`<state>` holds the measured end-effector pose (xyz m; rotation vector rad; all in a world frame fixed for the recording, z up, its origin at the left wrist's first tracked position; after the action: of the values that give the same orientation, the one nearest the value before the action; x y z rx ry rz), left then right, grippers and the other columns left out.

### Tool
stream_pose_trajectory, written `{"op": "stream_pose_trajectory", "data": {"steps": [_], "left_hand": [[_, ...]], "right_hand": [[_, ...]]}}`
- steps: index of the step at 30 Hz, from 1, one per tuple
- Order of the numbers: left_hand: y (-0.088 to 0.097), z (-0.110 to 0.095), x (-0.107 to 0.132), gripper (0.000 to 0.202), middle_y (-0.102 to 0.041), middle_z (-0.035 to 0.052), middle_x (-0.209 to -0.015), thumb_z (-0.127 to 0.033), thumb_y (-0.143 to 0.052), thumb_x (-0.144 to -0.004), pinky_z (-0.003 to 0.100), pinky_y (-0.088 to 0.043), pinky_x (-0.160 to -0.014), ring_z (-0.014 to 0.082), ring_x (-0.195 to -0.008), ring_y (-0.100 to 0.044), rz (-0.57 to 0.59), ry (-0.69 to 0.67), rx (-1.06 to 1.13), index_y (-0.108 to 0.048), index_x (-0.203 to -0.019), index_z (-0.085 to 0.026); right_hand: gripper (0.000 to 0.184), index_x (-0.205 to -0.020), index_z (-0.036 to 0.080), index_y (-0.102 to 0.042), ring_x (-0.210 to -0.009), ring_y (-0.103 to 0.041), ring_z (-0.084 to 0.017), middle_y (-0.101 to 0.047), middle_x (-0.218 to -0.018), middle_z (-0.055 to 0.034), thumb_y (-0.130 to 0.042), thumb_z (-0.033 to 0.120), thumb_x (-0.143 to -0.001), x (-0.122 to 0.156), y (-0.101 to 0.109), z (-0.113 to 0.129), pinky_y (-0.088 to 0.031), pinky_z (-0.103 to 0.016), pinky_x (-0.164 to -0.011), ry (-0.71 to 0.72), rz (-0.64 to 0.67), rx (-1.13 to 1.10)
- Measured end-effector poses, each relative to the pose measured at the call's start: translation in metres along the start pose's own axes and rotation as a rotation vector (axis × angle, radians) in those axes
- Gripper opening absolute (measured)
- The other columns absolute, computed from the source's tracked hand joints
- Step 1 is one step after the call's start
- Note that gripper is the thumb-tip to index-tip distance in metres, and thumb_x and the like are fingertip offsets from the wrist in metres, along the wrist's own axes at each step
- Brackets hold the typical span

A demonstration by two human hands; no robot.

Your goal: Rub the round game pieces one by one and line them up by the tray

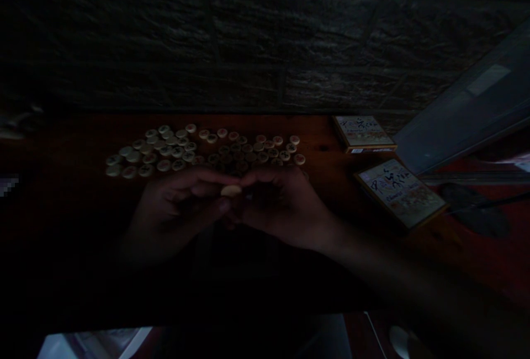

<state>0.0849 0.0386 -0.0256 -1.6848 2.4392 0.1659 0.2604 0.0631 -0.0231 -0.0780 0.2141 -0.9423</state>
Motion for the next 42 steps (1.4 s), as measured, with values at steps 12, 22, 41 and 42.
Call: {"op": "stream_pose_trajectory", "data": {"steps": [12,22,41,42], "left_hand": [[0.000,0.000,-0.001,0.011,-0.078,-0.0024,-0.086,-0.022,-0.064,-0.102,0.013,-0.063,-0.066,0.0086,-0.072,-0.078,-0.038,0.048,0.056,-0.073,-0.109,-0.020],[0.001,0.004,0.000,0.018,-0.081,0.0003,-0.095,-0.015,-0.068,-0.098,0.016,-0.064,-0.075,0.0104,-0.080,-0.079,0.011,0.038,0.058,-0.067,-0.116,-0.020],[-0.003,0.003,0.002,0.010,-0.080,0.0001,-0.086,-0.017,-0.072,-0.095,0.019,-0.064,-0.070,0.0126,-0.073,-0.078,-0.015,-0.025,-0.085,-0.070,-0.104,-0.020],[-0.003,0.003,0.002,0.009,-0.080,0.0003,-0.086,-0.018,-0.072,-0.095,0.019,-0.065,-0.069,0.0127,-0.073,-0.078,-0.018,-0.015,-0.078,-0.071,-0.103,-0.019]], "right_hand": [[0.017,-0.094,0.015,-0.076,-0.072,-0.071,-0.009,-0.076,-0.082,0.0001,-0.082,0.009,-0.079,0.002,0.001,0.001,-0.057,-0.018,-0.069,0.034,-0.050,0.195],[0.008,-0.085,0.014,-0.073,-0.064,-0.066,-0.006,-0.070,-0.070,0.0031,-0.079,0.009,-0.085,-0.001,-0.004,0.006,-0.052,-0.013,-0.059,-0.024,-0.011,0.077],[0.014,-0.081,0.015,-0.075,-0.070,-0.070,-0.010,-0.076,-0.075,-0.0007,-0.081,0.026,-0.088,0.001,-0.001,0.006,-0.055,-0.018,-0.066,0.065,-0.033,0.295],[0.015,-0.080,0.016,-0.075,-0.068,-0.068,-0.009,-0.075,-0.075,-0.0003,-0.079,0.027,-0.089,0.001,-0.002,0.006,-0.054,-0.018,-0.064,0.066,-0.032,0.299]]}}
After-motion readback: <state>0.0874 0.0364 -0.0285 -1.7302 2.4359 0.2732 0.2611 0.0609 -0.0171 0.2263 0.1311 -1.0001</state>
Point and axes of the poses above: each hand's wrist, its own x-axis away from the middle knuckle, its own y-axis out of the back of the hand, z = x × y, the point moved 3 cm from there along -x, towards the middle knuckle
